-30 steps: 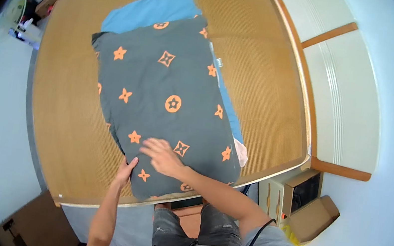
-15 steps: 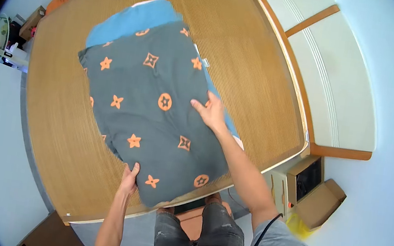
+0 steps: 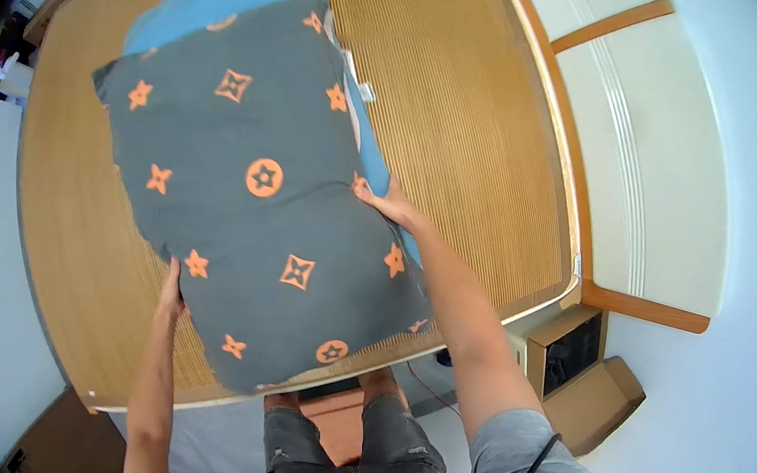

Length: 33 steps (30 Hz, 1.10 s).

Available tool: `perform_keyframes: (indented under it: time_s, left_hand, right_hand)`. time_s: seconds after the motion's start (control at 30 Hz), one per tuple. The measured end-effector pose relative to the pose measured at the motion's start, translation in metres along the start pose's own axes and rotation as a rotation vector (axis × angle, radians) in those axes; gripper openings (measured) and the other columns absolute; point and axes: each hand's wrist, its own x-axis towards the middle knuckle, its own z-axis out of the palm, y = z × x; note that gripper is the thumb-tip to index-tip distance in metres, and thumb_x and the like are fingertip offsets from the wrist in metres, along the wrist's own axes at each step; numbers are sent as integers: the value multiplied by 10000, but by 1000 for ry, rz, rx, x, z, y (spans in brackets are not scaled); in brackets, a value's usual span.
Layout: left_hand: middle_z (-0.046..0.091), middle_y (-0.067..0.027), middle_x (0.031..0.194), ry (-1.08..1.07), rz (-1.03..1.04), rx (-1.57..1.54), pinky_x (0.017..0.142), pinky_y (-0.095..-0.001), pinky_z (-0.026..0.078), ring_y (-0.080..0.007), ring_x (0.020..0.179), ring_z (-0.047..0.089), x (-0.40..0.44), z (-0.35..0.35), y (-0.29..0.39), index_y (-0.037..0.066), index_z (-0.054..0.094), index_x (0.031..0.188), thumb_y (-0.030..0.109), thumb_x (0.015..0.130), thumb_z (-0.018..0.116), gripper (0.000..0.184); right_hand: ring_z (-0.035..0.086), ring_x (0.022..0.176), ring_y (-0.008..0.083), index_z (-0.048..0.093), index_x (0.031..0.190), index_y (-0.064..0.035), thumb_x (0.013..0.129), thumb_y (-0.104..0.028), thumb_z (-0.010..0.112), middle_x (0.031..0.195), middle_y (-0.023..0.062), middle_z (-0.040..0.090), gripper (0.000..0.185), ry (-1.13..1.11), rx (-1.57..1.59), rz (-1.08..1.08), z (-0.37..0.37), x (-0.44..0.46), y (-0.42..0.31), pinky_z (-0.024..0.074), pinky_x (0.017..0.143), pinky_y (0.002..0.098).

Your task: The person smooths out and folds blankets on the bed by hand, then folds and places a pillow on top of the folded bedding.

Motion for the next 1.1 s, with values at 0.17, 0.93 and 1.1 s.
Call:
perform_keyframes:
  time_s: [0.17, 0.93, 1.1]
  left_hand:
    - [503, -30, 737, 237, -28, 65, 565, -243, 450, -127, 589, 490, 55, -31, -26, 92, 392, 1123, 384, 916, 402, 359]
    - [447, -56, 864, 362, -150, 32, 624, -343, 444, -175, 709, 449, 45, -49, -19, 83, 389, 1010, 308, 879, 378, 261]
    - [454, -29, 663, 367, -132, 27, 488, -316, 447, -149, 514, 434, 49, -26, -7, 94, 428, 860, 230, 874, 376, 146]
  right_hand:
    - [403, 1188, 317, 183, 1334, 41, 583, -535, 723, 1292, 232, 373, 1089, 128, 85, -42, 4, 43, 65, 339, 985, 383]
    - [575, 927, 206, 581, 1077, -9, 662, -189, 683, 1012, 139, 602, 464, -220, 533, -86, -19, 30, 77, 448, 804, 323]
    - [559, 926, 184, 585, 1047, -20, 706, -211, 641, 996, 128, 606, 395, 3, 168, 44, -7, 24, 84, 436, 807, 329]
